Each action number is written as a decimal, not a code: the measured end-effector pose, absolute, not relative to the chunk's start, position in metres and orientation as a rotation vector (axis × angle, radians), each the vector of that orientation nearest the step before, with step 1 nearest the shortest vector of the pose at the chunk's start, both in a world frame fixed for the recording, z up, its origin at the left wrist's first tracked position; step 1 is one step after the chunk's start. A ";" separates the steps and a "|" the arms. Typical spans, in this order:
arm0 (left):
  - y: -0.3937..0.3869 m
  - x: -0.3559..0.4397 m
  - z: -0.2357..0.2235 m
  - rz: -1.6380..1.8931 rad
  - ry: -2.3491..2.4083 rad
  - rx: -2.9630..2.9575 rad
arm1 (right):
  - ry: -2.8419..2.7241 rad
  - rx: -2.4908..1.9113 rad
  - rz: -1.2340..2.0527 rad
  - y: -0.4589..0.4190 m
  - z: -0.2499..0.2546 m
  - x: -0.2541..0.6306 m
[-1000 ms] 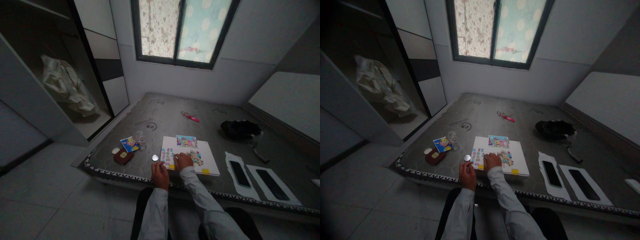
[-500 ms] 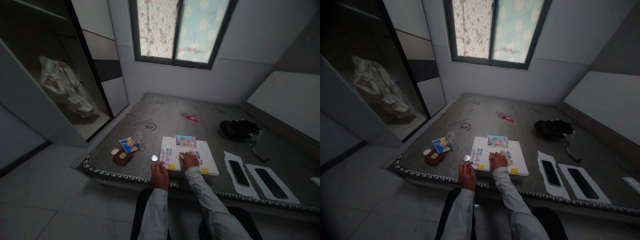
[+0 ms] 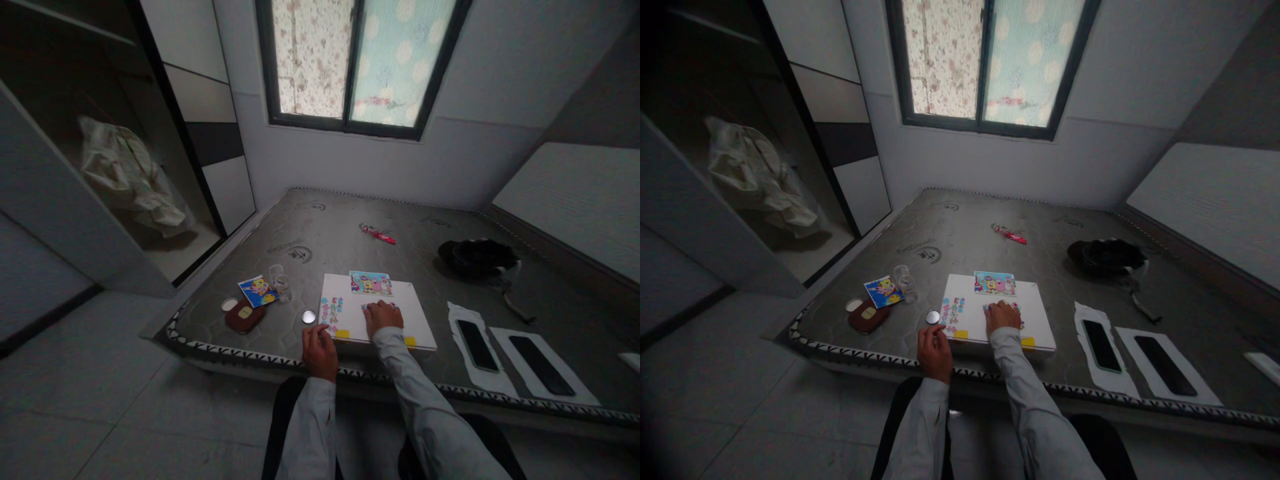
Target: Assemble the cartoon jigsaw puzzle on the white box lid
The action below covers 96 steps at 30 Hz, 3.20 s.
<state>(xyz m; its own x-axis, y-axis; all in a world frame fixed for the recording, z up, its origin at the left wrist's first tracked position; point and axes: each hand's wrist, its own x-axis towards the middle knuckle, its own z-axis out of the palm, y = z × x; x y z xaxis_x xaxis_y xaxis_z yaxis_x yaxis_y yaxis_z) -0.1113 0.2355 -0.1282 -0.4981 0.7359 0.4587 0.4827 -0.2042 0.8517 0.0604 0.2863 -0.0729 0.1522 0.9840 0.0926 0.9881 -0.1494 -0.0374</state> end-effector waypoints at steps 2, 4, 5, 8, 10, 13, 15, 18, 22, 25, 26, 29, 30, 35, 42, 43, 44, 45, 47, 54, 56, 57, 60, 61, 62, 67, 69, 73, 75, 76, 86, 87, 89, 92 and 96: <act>0.235 -0.111 -0.128 1.775 1.834 1.439 | -1.976 -2.315 -0.077 0.286 -0.072 0.061; 0.236 -0.111 -0.128 1.777 1.832 1.438 | -1.980 -2.299 -0.089 0.286 -0.072 0.059; 0.236 -0.111 -0.128 1.777 1.829 1.440 | -1.990 -2.285 -0.095 0.285 -0.072 0.058; 0.236 -0.111 -0.128 1.776 1.828 1.439 | -2.029 -2.244 -0.101 0.284 -0.072 0.051; 0.236 -0.111 -0.128 1.775 1.834 1.433 | -2.051 -2.227 -0.092 0.284 -0.072 0.046; 0.235 -0.113 -0.128 1.774 1.843 1.426 | -2.120 -2.173 -0.049 0.282 -0.071 0.038; 0.235 -0.113 -0.127 1.772 1.848 1.422 | -2.185 -2.118 -0.012 0.279 -0.072 0.033; 0.235 -0.112 -0.126 1.771 1.846 1.418 | -2.241 -2.067 0.025 0.275 -0.075 0.025; 0.235 -0.111 -0.127 1.769 1.834 1.425 | -2.235 -2.055 0.036 0.272 -0.080 0.018; 0.236 -0.112 -0.128 1.769 1.832 1.426 | -2.203 -2.066 0.026 0.272 -0.082 0.017; 0.236 -0.112 -0.128 1.771 1.833 1.424 | -2.199 -2.066 0.021 0.271 -0.083 0.017; 0.237 -0.112 -0.127 1.775 1.831 1.422 | -2.212 -2.053 0.013 0.268 -0.084 0.016; 0.237 -0.111 -0.127 1.775 1.829 1.421 | -2.220 -2.049 0.013 0.267 -0.085 0.016; 0.237 -0.110 -0.126 1.765 1.832 1.417 | -2.187 -2.080 0.000 0.266 -0.086 0.019; 0.236 -0.112 -0.127 1.755 1.839 1.403 | -2.003 -2.256 -0.046 0.272 -0.080 0.043; 0.236 -0.112 -0.127 1.754 1.834 1.405 | -2.000 -2.265 -0.047 0.273 -0.079 0.045; 0.236 -0.112 -0.128 1.755 1.831 1.406 | -2.001 -2.270 -0.048 0.273 -0.079 0.047; 0.236 -0.112 -0.128 1.757 1.828 1.406 | -2.005 -2.272 -0.051 0.274 -0.079 0.047; 0.237 -0.112 -0.129 1.760 1.825 1.409 | -2.014 -2.271 -0.060 0.274 -0.080 0.047; 0.236 -0.112 -0.126 1.771 1.825 1.408 | -2.029 -2.243 -0.099 0.276 -0.080 0.049; 0.236 -0.113 -0.125 1.780 1.828 1.404 | -2.017 -2.234 -0.108 0.276 -0.079 0.052; 0.236 -0.113 -0.125 1.783 1.828 1.405 | -2.012 -2.227 -0.111 0.276 -0.079 0.053; 0.236 -0.113 -0.125 1.785 1.817 1.417 | -2.032 -2.177 -0.105 0.275 -0.082 0.050; 0.236 -0.113 -0.125 1.785 1.812 1.423 | -2.056 -2.147 -0.097 0.274 -0.084 0.047; 0.236 -0.113 -0.125 1.784 1.808 1.428 | -2.083 -2.114 -0.089 0.272 -0.086 0.044; 0.236 -0.113 -0.126 1.787 1.819 1.424 | -2.114 -2.013 -0.107 0.261 -0.097 0.027; 0.236 -0.113 -0.126 1.788 1.826 1.419 | -2.105 -1.987 -0.133 0.256 -0.099 0.026; 0.236 -0.113 -0.126 1.789 1.826 1.415 | -2.184 -1.884 -0.155 0.248 -0.100 0.029; 0.235 -0.113 -0.126 1.790 1.818 1.416 | -2.221 -1.846 -0.160 0.244 -0.101 0.030; 0.235 -0.113 -0.125 1.791 1.813 1.417 | -2.233 -1.834 -0.162 0.243 -0.101 0.029; 0.235 -0.114 -0.126 1.787 1.818 1.420 | -2.208 -1.926 -0.140 0.245 -0.095 0.032; 0.235 -0.114 -0.126 1.786 1.821 1.420 | -2.175 -1.969 -0.145 0.246 -0.092 0.037; 0.236 -0.114 -0.127 1.784 1.825 1.421 | -2.085 -2.075 -0.167 0.250 -0.086 0.049; 0.236 -0.114 -0.127 1.787 1.827 1.423 | -1.975 -2.216 -0.188 0.257 -0.077 0.069; 0.236 -0.114 -0.127 1.796 1.825 1.420 | -1.896 -2.347 -0.184 0.261 -0.069 0.088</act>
<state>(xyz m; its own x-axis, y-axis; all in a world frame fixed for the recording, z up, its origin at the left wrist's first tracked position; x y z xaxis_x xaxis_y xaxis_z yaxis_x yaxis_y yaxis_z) -0.1139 0.2359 -0.1265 -0.5122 0.7278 0.4561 0.4674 -0.2092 0.8589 0.0878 0.2613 -0.0691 0.2086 0.9633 0.1689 0.9778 -0.2088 -0.0165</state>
